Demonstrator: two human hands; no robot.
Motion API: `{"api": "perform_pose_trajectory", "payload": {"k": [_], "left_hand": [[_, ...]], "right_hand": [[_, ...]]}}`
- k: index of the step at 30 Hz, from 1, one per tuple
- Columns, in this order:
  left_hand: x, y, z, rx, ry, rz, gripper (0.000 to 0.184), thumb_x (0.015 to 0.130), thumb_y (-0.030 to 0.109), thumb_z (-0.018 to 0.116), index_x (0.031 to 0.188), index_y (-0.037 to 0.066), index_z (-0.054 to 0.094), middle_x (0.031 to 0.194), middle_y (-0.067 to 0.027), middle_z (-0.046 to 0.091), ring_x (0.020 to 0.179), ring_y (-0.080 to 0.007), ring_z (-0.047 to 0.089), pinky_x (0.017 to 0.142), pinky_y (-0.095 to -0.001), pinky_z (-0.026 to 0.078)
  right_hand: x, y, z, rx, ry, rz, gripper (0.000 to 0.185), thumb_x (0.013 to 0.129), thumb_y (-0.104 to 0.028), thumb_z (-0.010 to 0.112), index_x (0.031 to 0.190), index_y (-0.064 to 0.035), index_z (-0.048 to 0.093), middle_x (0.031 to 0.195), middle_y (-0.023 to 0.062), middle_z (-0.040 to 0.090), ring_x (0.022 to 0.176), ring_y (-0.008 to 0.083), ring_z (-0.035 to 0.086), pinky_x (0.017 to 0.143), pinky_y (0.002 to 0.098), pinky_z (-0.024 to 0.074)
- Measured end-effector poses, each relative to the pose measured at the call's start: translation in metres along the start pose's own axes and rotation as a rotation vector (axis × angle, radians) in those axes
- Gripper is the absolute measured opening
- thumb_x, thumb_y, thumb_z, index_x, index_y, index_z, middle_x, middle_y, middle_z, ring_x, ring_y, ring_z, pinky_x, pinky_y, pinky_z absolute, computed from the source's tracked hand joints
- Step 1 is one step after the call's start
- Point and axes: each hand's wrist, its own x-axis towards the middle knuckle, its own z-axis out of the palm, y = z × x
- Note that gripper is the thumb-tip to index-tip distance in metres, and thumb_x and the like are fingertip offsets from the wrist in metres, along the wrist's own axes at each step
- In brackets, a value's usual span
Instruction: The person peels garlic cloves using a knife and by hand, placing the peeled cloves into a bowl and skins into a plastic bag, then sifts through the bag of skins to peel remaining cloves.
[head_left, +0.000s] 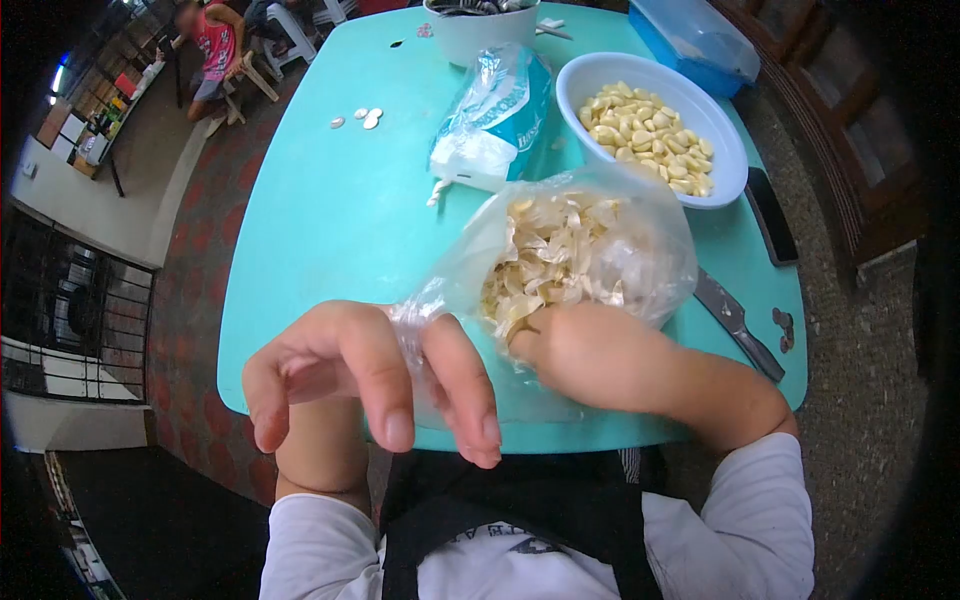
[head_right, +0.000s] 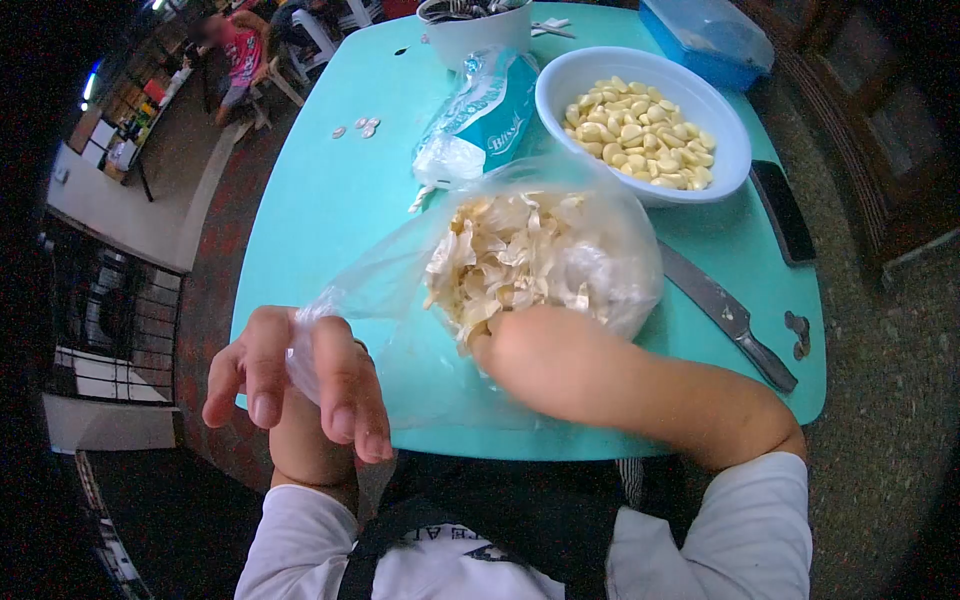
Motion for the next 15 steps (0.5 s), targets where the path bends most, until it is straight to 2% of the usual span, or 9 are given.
{"api": "perform_pose_trajectory", "payload": {"k": [2, 5, 6, 8, 11, 14, 15], "left_hand": [[0.000, 0.000, 0.000, 0.003, -0.002, 0.003, 0.041, 0.086, 0.033, 0.064, 0.115, 0.007, 0.054, 0.119, -0.0278, 0.048, 0.107, -0.0467, 0.055, 0.091, -0.0547, 0.048], [-0.002, -0.006, -0.002, -0.027, -0.039, 0.096, 0.054, 0.085, 0.036, 0.064, 0.120, -0.002, 0.051, 0.124, -0.0343, 0.041, 0.113, -0.0493, 0.050, 0.094, -0.0561, 0.044], [-0.002, -0.007, -0.004, -0.043, -0.059, 0.141, 0.060, 0.085, 0.037, 0.064, 0.123, -0.007, 0.049, 0.126, -0.0377, 0.038, 0.116, -0.0506, 0.047, 0.096, -0.0569, 0.042], [-0.002, -0.007, -0.004, -0.043, -0.059, 0.141, 0.060, 0.085, 0.037, 0.064, 0.123, -0.007, 0.048, 0.126, -0.0382, 0.038, 0.116, -0.0513, 0.047, 0.096, -0.0572, 0.042], [-0.002, -0.007, -0.002, -0.045, -0.056, 0.138, 0.059, 0.086, 0.036, 0.064, 0.123, -0.006, 0.048, 0.126, -0.0386, 0.037, 0.117, -0.0520, 0.046, 0.095, -0.0576, 0.042], [-0.001, -0.006, -0.002, -0.036, -0.060, 0.138, 0.059, 0.086, 0.036, 0.064, 0.123, -0.006, 0.048, 0.126, -0.0384, 0.038, 0.117, -0.0517, 0.047, 0.095, -0.0576, 0.042], [-0.001, -0.006, -0.002, -0.032, -0.063, 0.140, 0.059, 0.086, 0.036, 0.064, 0.123, -0.006, 0.048, 0.126, -0.0382, 0.038, 0.117, -0.0515, 0.047, 0.095, -0.0575, 0.042]], "right_hand": [[0.002, 0.004, -0.017, 0.075, 0.039, -0.031, 0.017, 0.082, -0.013, 0.056, 0.082, 0.0026, 0.063, 0.075, 0.0196, 0.064, 0.073, 0.0347, 0.064, 0.068, 0.0434, 0.0513], [-0.004, 0.005, -0.041, 0.374, 0.199, -0.079, 0.015, 0.075, -0.008, 0.069, 0.086, 0.0021, 0.067, 0.076, 0.0116, 0.066, 0.070, 0.0234, 0.065, 0.063, 0.0332, 0.0500], [-0.006, 0.003, -0.048, 0.440, 0.187, -0.030, 0.015, 0.075, -0.007, 0.069, 0.087, 0.0022, 0.068, 0.077, 0.0106, 0.067, 0.069, 0.0207, 0.065, 0.063, 0.0313, 0.0496], [-0.010, 0.000, -0.059, 0.570, 0.166, 0.069, 0.016, 0.075, -0.004, 0.070, 0.089, 0.0025, 0.068, 0.079, 0.0086, 0.068, 0.069, 0.0153, 0.064, 0.064, 0.0274, 0.0488], [-0.012, 0.003, -0.061, 0.558, 0.189, 0.056, 0.018, 0.076, -0.001, 0.069, 0.094, 0.0030, 0.068, 0.082, 0.0079, 0.069, 0.070, 0.0108, 0.063, 0.064, 0.0265, 0.0484], [-0.012, 0.011, -0.052, 0.629, 0.250, 0.052, 0.022, 0.080, -0.011, 0.066, 0.100, -0.0017, 0.069, 0.083, 0.0168, 0.068, 0.072, 0.0243, 0.065, 0.069, 0.0325, 0.0495], [-0.012, 0.011, -0.052, 0.582, 0.256, 0.043, 0.022, 0.080, -0.010, 0.065, 0.100, -0.0016, 0.069, 0.084, 0.0172, 0.068, 0.072, 0.0261, 0.065, 0.069, 0.0328, 0.0497]]}}
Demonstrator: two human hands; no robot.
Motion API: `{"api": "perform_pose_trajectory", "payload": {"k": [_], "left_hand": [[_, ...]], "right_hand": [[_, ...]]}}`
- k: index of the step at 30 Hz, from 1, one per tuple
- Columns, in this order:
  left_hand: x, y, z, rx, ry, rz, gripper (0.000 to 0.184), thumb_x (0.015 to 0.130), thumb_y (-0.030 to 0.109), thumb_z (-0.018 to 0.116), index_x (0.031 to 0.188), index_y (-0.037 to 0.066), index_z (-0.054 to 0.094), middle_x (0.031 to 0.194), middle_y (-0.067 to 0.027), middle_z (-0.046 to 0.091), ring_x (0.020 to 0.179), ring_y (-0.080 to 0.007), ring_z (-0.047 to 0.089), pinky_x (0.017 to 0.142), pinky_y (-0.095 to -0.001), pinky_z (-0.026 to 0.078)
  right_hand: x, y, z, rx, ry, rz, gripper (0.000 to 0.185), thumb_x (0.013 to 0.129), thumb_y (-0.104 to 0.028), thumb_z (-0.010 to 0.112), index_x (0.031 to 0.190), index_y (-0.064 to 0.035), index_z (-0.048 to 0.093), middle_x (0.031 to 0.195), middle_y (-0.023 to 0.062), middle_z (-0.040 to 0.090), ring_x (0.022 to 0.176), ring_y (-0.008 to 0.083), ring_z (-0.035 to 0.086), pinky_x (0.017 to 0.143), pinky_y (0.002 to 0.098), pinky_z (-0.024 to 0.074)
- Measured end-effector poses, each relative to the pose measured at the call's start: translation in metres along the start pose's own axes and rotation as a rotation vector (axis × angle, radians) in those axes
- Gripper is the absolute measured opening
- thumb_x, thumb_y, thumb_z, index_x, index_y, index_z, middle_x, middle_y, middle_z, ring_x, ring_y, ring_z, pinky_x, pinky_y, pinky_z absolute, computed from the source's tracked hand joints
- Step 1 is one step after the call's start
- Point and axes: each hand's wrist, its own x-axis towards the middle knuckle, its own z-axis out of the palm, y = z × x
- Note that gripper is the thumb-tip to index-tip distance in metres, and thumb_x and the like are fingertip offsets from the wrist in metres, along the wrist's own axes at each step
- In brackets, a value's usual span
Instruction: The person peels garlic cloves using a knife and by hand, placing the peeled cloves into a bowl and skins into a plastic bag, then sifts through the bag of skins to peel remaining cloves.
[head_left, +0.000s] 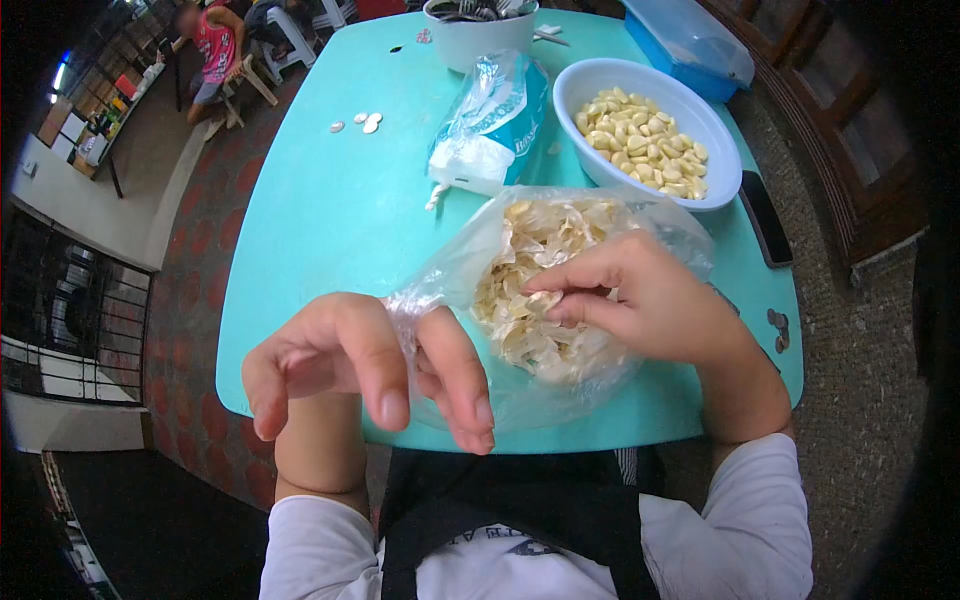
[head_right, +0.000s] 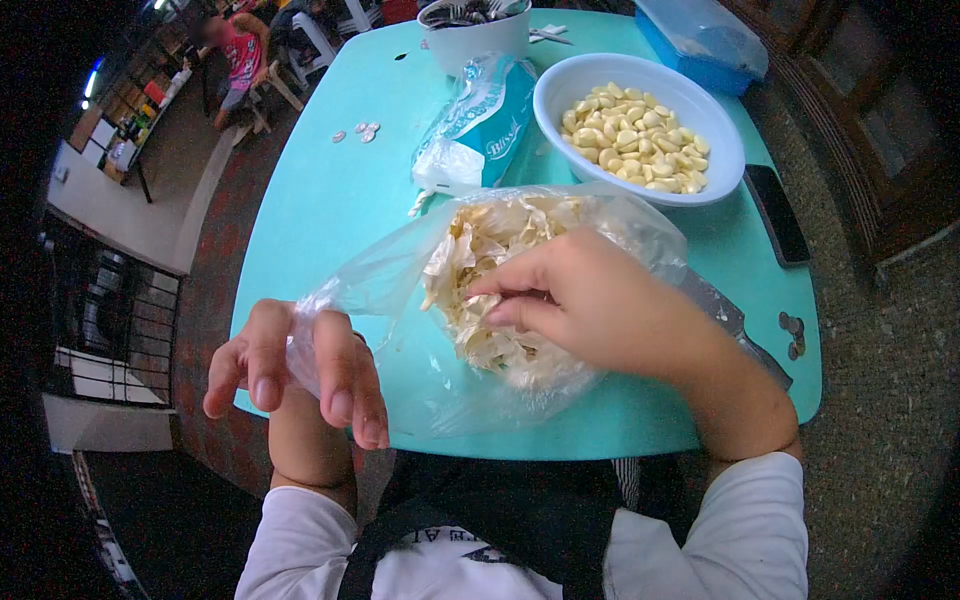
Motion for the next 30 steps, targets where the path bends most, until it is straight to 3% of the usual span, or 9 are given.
{"api": "perform_pose_trajectory", "payload": {"k": [5, 10, 14, 20, 26, 29, 30], "left_hand": [[0.002, -0.002, -0.001, 0.014, -0.021, 0.010, 0.059, 0.085, 0.037, 0.064, 0.123, -0.006, 0.049, 0.126, -0.0369, 0.039, 0.116, -0.0504, 0.048, 0.095, -0.0570, 0.042], [0.004, 0.007, 0.002, 0.070, 0.044, -0.132, 0.041, 0.086, 0.033, 0.064, 0.116, 0.007, 0.053, 0.118, -0.0266, 0.048, 0.106, -0.0455, 0.056, 0.091, -0.0548, 0.048], [0.003, 0.006, 0.003, 0.060, 0.078, -0.139, 0.040, 0.086, 0.033, 0.064, 0.114, 0.007, 0.054, 0.117, -0.0269, 0.049, 0.105, -0.0456, 0.057, 0.090, -0.0553, 0.048], [0.005, 0.006, 0.001, 0.049, 0.040, -0.137, 0.040, 0.086, 0.033, 0.064, 0.115, 0.007, 0.053, 0.118, -0.0271, 0.049, 0.107, -0.0457, 0.056, 0.091, -0.0557, 0.048], [0.004, 0.005, 0.000, 0.049, 0.020, -0.138, 0.040, 0.087, 0.032, 0.064, 0.115, 0.006, 0.053, 0.119, -0.0276, 0.049, 0.108, -0.0460, 0.055, 0.093, -0.0561, 0.047], [0.005, 0.007, 0.002, 0.050, 0.040, -0.143, 0.040, 0.087, 0.032, 0.063, 0.115, 0.005, 0.053, 0.119, -0.0282, 0.049, 0.108, -0.0463, 0.056, 0.093, -0.0561, 0.046], [0.004, 0.007, 0.002, 0.049, 0.050, -0.145, 0.040, 0.087, 0.032, 0.063, 0.115, 0.005, 0.053, 0.119, -0.0284, 0.049, 0.108, -0.0464, 0.056, 0.093, -0.0561, 0.046]], "right_hand": [[0.000, 0.006, -0.002, -0.208, 0.042, -0.140, 0.026, 0.081, -0.007, 0.060, 0.106, -0.0025, 0.067, 0.086, 0.0168, 0.067, 0.079, 0.0314, 0.064, 0.073, 0.0359, 0.0505], [0.001, 0.020, 0.033, -0.586, -0.040, -0.240, 0.029, 0.082, -0.011, 0.058, 0.110, -0.0035, 0.063, 0.098, 0.0197, 0.060, 0.090, 0.0326, 0.061, 0.076, 0.0413, 0.0512], [0.002, 0.019, 0.054, -0.749, -0.149, -0.109, 0.022, 0.082, -0.012, 0.058, 0.101, -0.0021, 0.062, 0.104, 0.0237, 0.057, 0.088, 0.0350, 0.061, 0.077, 0.0436, 0.0516], [0.004, 0.016, 0.030, -0.722, -0.290, 0.043, 0.020, 0.078, -0.008, 0.058, 0.096, -0.0018, 0.061, 0.098, 0.0209, 0.060, 0.083, 0.0360, 0.063, 0.074, 0.0450, 0.0510], [0.005, 0.002, 0.003, -0.460, 0.043, -0.167, 0.029, 0.069, -0.003, 0.063, 0.097, -0.0011, 0.057, 0.091, 0.0220, 0.059, 0.091, 0.0357, 0.060, 0.078, 0.0426, 0.0487], [0.007, -0.001, -0.007, -0.316, -0.027, -0.147, 0.034, 0.070, -0.003, 0.065, 0.103, -0.0018, 0.056, 0.100, 0.0179, 0.061, 0.096, 0.0289, 0.061, 0.085, 0.0369, 0.0477], [0.008, 0.001, -0.008, -0.106, -0.069, -0.124, 0.037, 0.072, -0.003, 0.065, 0.108, -0.0020, 0.056, 0.104, 0.0155, 0.061, 0.098, 0.0257, 0.061, 0.086, 0.0352, 0.0471]]}}
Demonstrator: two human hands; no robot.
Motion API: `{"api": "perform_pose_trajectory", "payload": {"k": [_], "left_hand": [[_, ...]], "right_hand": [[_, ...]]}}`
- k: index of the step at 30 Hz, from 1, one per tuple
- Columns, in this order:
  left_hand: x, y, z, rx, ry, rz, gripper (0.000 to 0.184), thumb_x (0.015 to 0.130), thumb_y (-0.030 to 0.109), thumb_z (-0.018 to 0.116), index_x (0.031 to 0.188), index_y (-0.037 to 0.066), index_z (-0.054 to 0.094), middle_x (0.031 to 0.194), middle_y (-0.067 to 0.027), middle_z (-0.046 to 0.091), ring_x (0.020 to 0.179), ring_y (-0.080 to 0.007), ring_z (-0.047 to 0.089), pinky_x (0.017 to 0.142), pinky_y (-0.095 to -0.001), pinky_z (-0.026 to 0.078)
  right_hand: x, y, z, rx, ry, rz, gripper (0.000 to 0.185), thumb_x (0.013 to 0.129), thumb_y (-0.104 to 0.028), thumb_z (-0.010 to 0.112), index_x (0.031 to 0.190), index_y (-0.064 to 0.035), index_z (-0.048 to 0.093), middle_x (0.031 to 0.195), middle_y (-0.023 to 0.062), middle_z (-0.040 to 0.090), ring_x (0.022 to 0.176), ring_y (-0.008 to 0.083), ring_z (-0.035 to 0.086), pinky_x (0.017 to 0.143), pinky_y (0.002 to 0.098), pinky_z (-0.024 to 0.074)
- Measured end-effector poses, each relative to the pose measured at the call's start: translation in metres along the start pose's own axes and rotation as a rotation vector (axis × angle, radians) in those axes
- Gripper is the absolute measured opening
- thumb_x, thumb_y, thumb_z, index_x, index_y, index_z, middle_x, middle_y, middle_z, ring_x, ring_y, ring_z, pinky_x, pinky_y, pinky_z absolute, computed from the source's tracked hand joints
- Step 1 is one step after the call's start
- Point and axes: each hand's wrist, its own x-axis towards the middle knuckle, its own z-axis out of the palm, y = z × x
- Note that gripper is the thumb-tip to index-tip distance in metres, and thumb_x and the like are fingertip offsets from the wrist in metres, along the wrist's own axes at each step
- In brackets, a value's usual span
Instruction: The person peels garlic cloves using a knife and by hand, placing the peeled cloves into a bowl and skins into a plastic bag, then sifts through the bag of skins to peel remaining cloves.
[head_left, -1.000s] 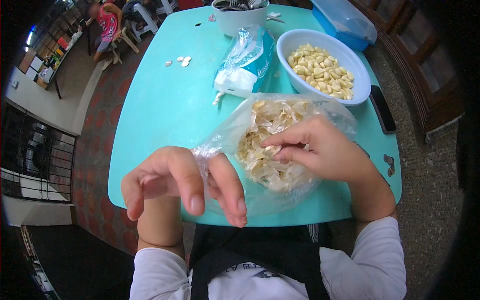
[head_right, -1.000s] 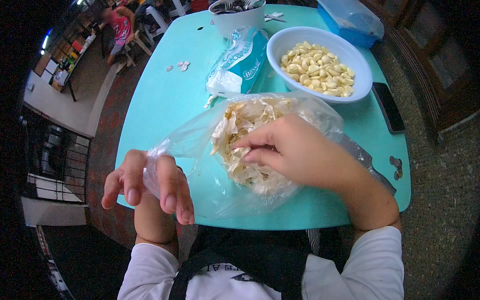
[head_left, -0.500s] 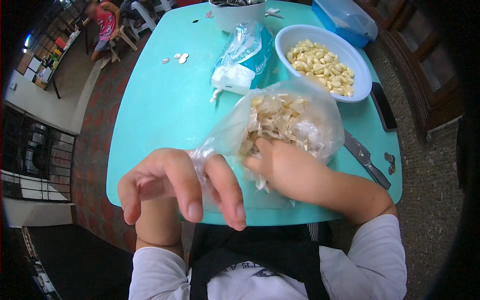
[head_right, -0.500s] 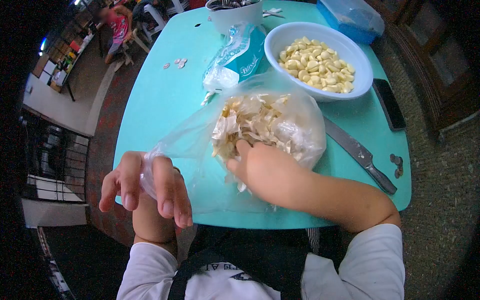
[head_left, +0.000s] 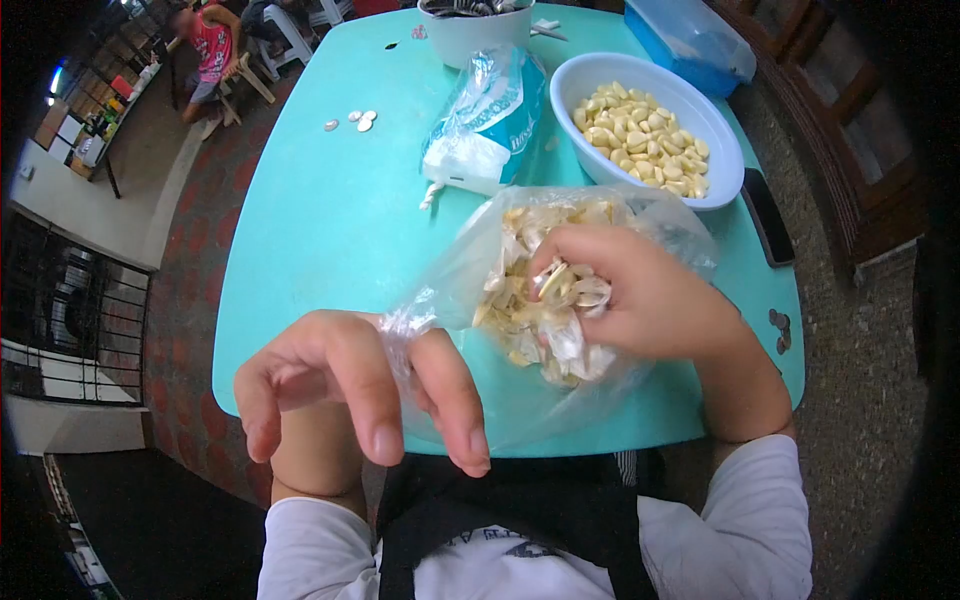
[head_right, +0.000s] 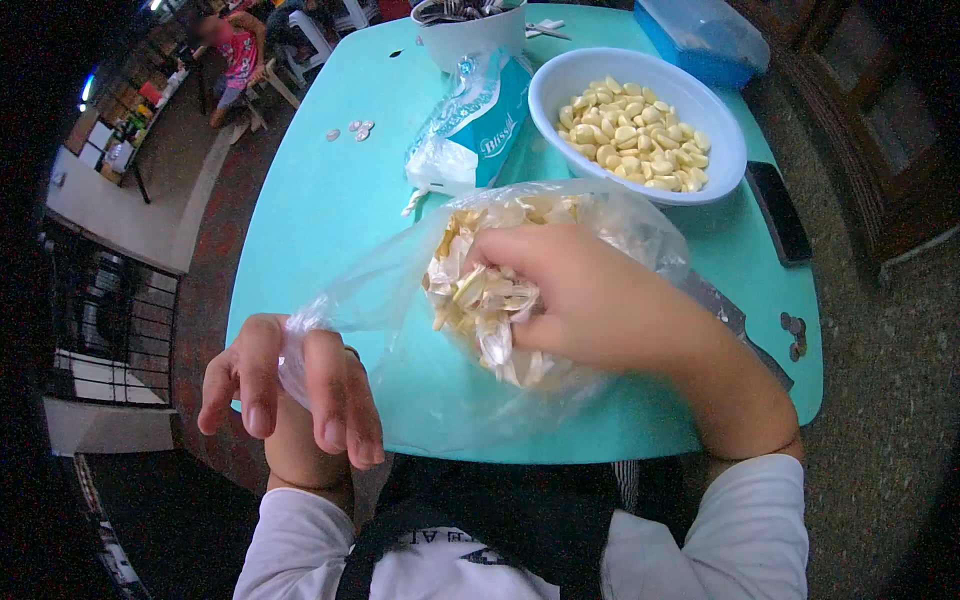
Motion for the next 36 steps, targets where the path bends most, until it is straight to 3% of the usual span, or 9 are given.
{"api": "perform_pose_trajectory", "payload": {"k": [2, 8, 13, 17, 20, 23, 26, 32, 36], "left_hand": [[0.000, 0.000, 0.000, 0.000, 0.002, 0.002, 0.040, 0.087, 0.032, 0.063, 0.115, 0.005, 0.053, 0.118, -0.0287, 0.049, 0.108, -0.0467, 0.056, 0.093, -0.0561, 0.046], [0.000, -0.010, -0.002, -0.040, -0.061, 0.137, 0.057, 0.085, 0.037, 0.062, 0.121, -0.006, 0.051, 0.125, -0.0363, 0.041, 0.118, -0.0480, 0.048, 0.097, -0.0552, 0.041], [-0.001, -0.003, 0.000, 0.006, -0.001, 0.033, 0.041, 0.087, 0.034, 0.063, 0.115, 0.005, 0.054, 0.119, -0.0288, 0.049, 0.108, -0.0469, 0.055, 0.092, -0.0559, 0.047], [-0.002, -0.003, 0.001, 0.010, 0.007, 0.033, 0.040, 0.087, 0.034, 0.062, 0.114, 0.005, 0.054, 0.119, -0.0289, 0.049, 0.108, -0.0466, 0.055, 0.092, -0.0556, 0.047], [-0.001, -0.002, 0.002, 0.005, 0.017, 0.022, 0.040, 0.088, 0.033, 0.062, 0.114, 0.005, 0.054, 0.119, -0.0290, 0.049, 0.108, -0.0465, 0.056, 0.092, -0.0551, 0.047], [-0.001, -0.002, 0.002, 0.000, 0.021, 0.015, 0.039, 0.088, 0.033, 0.062, 0.114, 0.005, 0.055, 0.119, -0.0291, 0.049, 0.108, -0.0465, 0.056, 0.092, -0.0547, 0.047], [0.000, -0.003, 0.001, -0.002, 0.010, 0.018, 0.039, 0.088, 0.033, 0.062, 0.115, 0.005, 0.054, 0.119, -0.0292, 0.049, 0.109, -0.0464, 0.055, 0.093, -0.0545, 0.047], [0.000, -0.001, -0.003, 0.003, -0.037, 0.007, 0.041, 0.087, 0.033, 0.063, 0.116, 0.005, 0.053, 0.120, -0.0297, 0.048, 0.111, -0.0466, 0.054, 0.094, -0.0558, 0.045], [0.001, -0.002, -0.003, 0.000, -0.040, 0.007, 0.040, 0.087, 0.032, 0.063, 0.115, 0.005, 0.053, 0.119, -0.0298, 0.048, 0.111, -0.0468, 0.054, 0.095, -0.0567, 0.045]], "right_hand": [[0.000, 0.007, 0.001, 0.425, -0.060, 0.029, 0.043, 0.075, -0.004, 0.065, 0.117, -0.0024, 0.056, 0.112, 0.0106, 0.061, 0.102, 0.0193, 0.059, 0.089, 0.0317, 0.0459], [0.001, 0.016, -0.007, 0.683, -0.121, 0.104, 0.054, 0.082, -0.005, 0.061, 0.134, -0.0027, 0.049, 0.118, 0.0063, 0.060, 0.106, 0.0137, 0.057, 0.093, 0.0268, 0.0435], [0.004, 0.017, -0.009, 0.817, -0.096, 0.256, 0.041, 0.088, -0.010, 0.060, 0.127, 0.0018, 0.054, 0.115, 0.0094, 0.062, 0.099, 0.0135, 0.061, 0.091, 0.0276, 0.0466], [0.007, 0.022, -0.009, 0.819, -0.057, 0.235, 0.037, 0.090, -0.011, 0.061, 0.123, 0.0048, 0.057, 0.109, 0.0089, 0.065, 0.093, 0.0137, 0.063, 0.086, 0.0271, 0.0494], [0.006, 0.021, -0.007, 0.780, 0.003, 0.229, 0.028, 0.090, -0.015, 0.062, 0.115, -0.0031, 0.064, 0.095, 0.0043, 0.067, 0.084, 0.0104, 0.062, 0.082, 0.0258, 0.0496], [0.006, 0.010, -0.007, 0.378, 0.053, 0.269, 0.026, 0.087, -0.014, 0.064, 0.110, -0.0025, 0.067, 0.095, 0.0059, 0.068, 0.086, 0.0105, 0.062, 0.081, 0.0264, 0.0495], [0.005, 0.018, 0.001, 0.308, 0.062, 0.180, 0.026, 0.082, -0.012, 0.064, 0.106, -0.0018, 0.067, 0.099, 0.0113, 0.069, 0.092, 0.0171, 0.064, 0.083, 0.0302, 0.0490], [-0.005, 0.001, -0.011, -0.446, 0.358, -0.089, 0.024, 0.080, -0.014, 0.065, 0.101, -0.0017, 0.067, 0.097, 0.0185, 0.066, 0.091, 0.0355, 0.062, 0.085, 0.0414, 0.0475], [-0.009, 0.007, -0.016, -0.625, 0.368, -0.091, 0.025, 0.079, -0.015, 0.064, 0.101, -0.0024, 0.066, 0.096, 0.0168, 0.064, 0.088, 0.0347, 0.062, 0.082, 0.0430, 0.0482]]}}
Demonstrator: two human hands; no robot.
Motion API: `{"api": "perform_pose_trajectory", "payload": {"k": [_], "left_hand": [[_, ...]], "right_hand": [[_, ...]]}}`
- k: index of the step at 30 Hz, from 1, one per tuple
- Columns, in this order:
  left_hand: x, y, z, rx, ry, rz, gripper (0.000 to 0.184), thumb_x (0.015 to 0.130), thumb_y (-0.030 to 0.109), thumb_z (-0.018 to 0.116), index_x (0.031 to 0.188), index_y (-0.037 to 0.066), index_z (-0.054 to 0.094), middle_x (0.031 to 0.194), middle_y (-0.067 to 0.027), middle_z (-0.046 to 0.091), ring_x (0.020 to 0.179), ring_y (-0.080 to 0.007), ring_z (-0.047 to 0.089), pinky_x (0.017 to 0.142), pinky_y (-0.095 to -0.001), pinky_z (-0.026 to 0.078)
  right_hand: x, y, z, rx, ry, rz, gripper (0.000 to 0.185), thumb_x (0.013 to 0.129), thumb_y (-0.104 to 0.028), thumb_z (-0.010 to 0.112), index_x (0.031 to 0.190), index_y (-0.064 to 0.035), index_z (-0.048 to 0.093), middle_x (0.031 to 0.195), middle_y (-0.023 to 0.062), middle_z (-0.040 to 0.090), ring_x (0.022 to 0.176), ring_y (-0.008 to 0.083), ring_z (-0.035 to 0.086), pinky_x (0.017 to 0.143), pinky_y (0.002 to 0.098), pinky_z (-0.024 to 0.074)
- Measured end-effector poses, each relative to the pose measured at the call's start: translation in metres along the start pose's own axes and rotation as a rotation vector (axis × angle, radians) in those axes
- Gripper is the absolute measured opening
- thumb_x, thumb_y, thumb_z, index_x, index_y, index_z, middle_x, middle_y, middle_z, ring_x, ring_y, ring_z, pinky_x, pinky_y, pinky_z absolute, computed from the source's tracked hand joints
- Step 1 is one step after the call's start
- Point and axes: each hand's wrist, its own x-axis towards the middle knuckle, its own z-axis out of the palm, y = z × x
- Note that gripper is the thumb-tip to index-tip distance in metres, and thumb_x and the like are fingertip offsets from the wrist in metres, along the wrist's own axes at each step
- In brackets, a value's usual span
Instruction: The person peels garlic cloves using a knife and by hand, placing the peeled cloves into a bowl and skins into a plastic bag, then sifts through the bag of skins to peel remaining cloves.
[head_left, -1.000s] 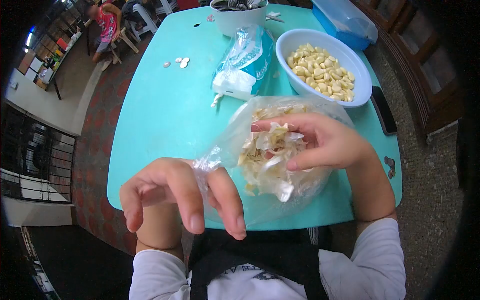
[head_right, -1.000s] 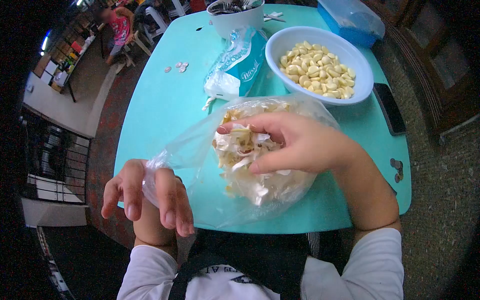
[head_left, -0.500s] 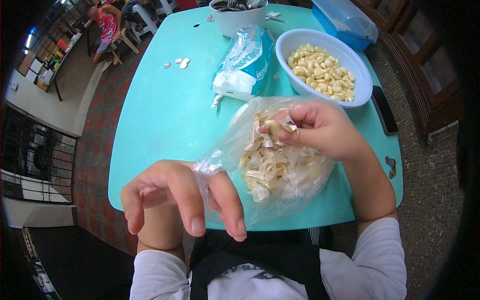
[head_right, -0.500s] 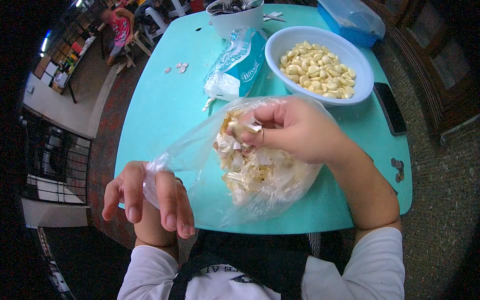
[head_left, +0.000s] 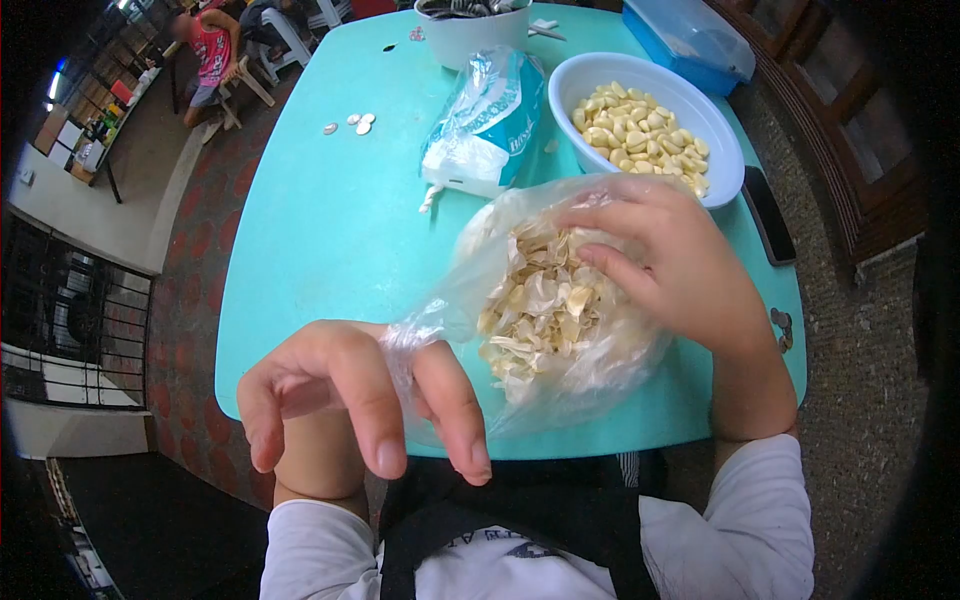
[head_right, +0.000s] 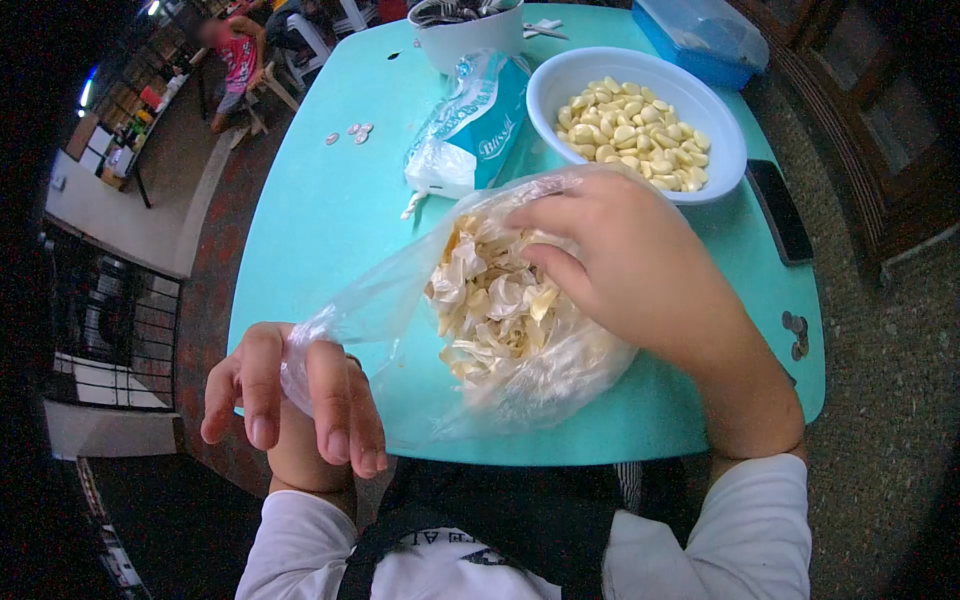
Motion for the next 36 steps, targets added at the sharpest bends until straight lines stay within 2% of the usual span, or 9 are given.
{"api": "perform_pose_trajectory", "payload": {"k": [2, 8, 11, 17, 20, 23, 26, 32, 36], "left_hand": [[0.000, 0.000, 0.001, -0.001, 0.006, -0.001, 0.041, 0.087, 0.032, 0.063, 0.115, 0.005, 0.053, 0.119, -0.0298, 0.048, 0.111, -0.0468, 0.054, 0.095, -0.0568, 0.045], [0.000, 0.000, 0.000, 0.010, -0.009, -0.003, 0.041, 0.087, 0.032, 0.062, 0.115, 0.004, 0.053, 0.119, -0.0297, 0.048, 0.112, -0.0470, 0.053, 0.095, -0.0561, 0.045], [0.001, 0.000, -0.001, 0.021, -0.015, -0.013, 0.041, 0.088, 0.032, 0.062, 0.116, 0.004, 0.053, 0.120, -0.0296, 0.048, 0.112, -0.0468, 0.053, 0.095, -0.0554, 0.045], [-0.001, -0.001, 0.003, 0.015, 0.014, -0.009, 0.041, 0.088, 0.032, 0.062, 0.117, 0.004, 0.052, 0.120, -0.0297, 0.047, 0.110, -0.0465, 0.054, 0.095, -0.0554, 0.045], [0.001, 0.000, 0.001, 0.013, -0.017, -0.003, 0.041, 0.088, 0.032, 0.062, 0.117, 0.003, 0.052, 0.120, -0.0298, 0.047, 0.111, -0.0467, 0.053, 0.095, -0.0558, 0.045], [0.002, 0.003, 0.000, 0.026, -0.037, -0.020, 0.041, 0.088, 0.032, 0.062, 0.117, 0.003, 0.053, 0.120, -0.0299, 0.047, 0.111, -0.0469, 0.053, 0.095, -0.0561, 0.045], [0.002, 0.003, 0.000, 0.027, -0.027, -0.020, 0.041, 0.088, 0.032, 0.062, 0.116, 0.003, 0.053, 0.119, -0.0300, 0.048, 0.111, -0.0472, 0.053, 0.095, -0.0562, 0.045], [0.001, 0.002, 0.002, 0.028, -0.001, -0.002, 0.040, 0.089, 0.032, 0.061, 0.115, 0.003, 0.054, 0.118, -0.0303, 0.048, 0.110, -0.0478, 0.054, 0.095, -0.0559, 0.045], [0.001, 0.001, 0.005, 0.018, 0.021, -0.001, 0.040, 0.089, 0.032, 0.061, 0.114, 0.003, 0.055, 0.117, -0.0305, 0.049, 0.110, -0.0476, 0.054, 0.094, -0.0557, 0.046]], "right_hand": [[0.001, -0.001, 0.002, -0.037, -0.047, -0.040, 0.026, 0.079, -0.014, 0.063, 0.102, -0.0032, 0.066, 0.095, 0.0158, 0.064, 0.087, 0.0337, 0.063, 0.079, 0.0423, 0.0491], [-0.009, -0.037, 0.020, 0.284, -0.271, -0.077, 0.021, 0.078, -0.011, 0.058, 0.097, -0.0035, 0.065, 0.081, 0.0161, 0.063, 0.081, 0.0319, 0.064, 0.070, 0.0410, 0.0513], [-0.012, -0.032, 0.050, 0.083, -0.475, 0.004, 0.017, 0.078, -0.012, 0.058, 0.090, -0.0021, 0.064, 0.077, 0.0176, 0.063, 0.079, 0.0327, 0.065, 0.069, 0.0426, 0.0519], [-0.010, -0.030, 0.056, 0.016, -0.447, -0.012, 0.018, 0.078, -0.015, 0.060, 0.088, -0.0005, 0.063, 0.078, 0.0183, 0.064, 0.079, 0.0341, 0.064, 0.069, 0.0427, 0.0518], [-0.005, -0.025, 0.043, 0.276, -0.334, 0.060, 0.023, 0.079, -0.013, 0.063, 0.097, 0.0019, 0.065, 0.083, 0.0194, 0.065, 0.081, 0.0290, 0.066, 0.074, 0.0371, 0.0522], [0.003, -0.022, 0.023, 0.839, -0.339, 0.269, 0.027, 0.081, -0.007, 0.065, 0.106, 0.0033, 0.064, 0.090, 0.0161, 0.068, 0.083, 0.0199, 0.066, 0.078, 0.0297, 0.0510], [0.004, -0.020, 0.017, 1.143, -0.385, 0.367, 0.027, 0.082, -0.002, 0.065, 0.109, 0.0034, 0.064, 0.095, 0.0114, 0.069, 0.084, 0.0132, 0.063, 0.079, 0.0253, 0.0497], [0.008, -0.017, 0.008, 1.320, -0.531, 0.541, 0.025, 0.084, -0.003, 0.065, 0.109, 0.0036, 0.063, 0.093, 0.0079, 0.067, 0.085, 0.0121, 0.063, 0.077, 0.0252, 0.0511], [0.007, -0.017, 0.010, 1.240, -0.453, 0.475, 0.024, 0.085, -0.003, 0.064, 0.108, 0.0029, 0.063, 0.091, 0.0069, 0.066, 0.083, 0.0098, 0.062, 0.072, 0.0224, 0.0508]]}}
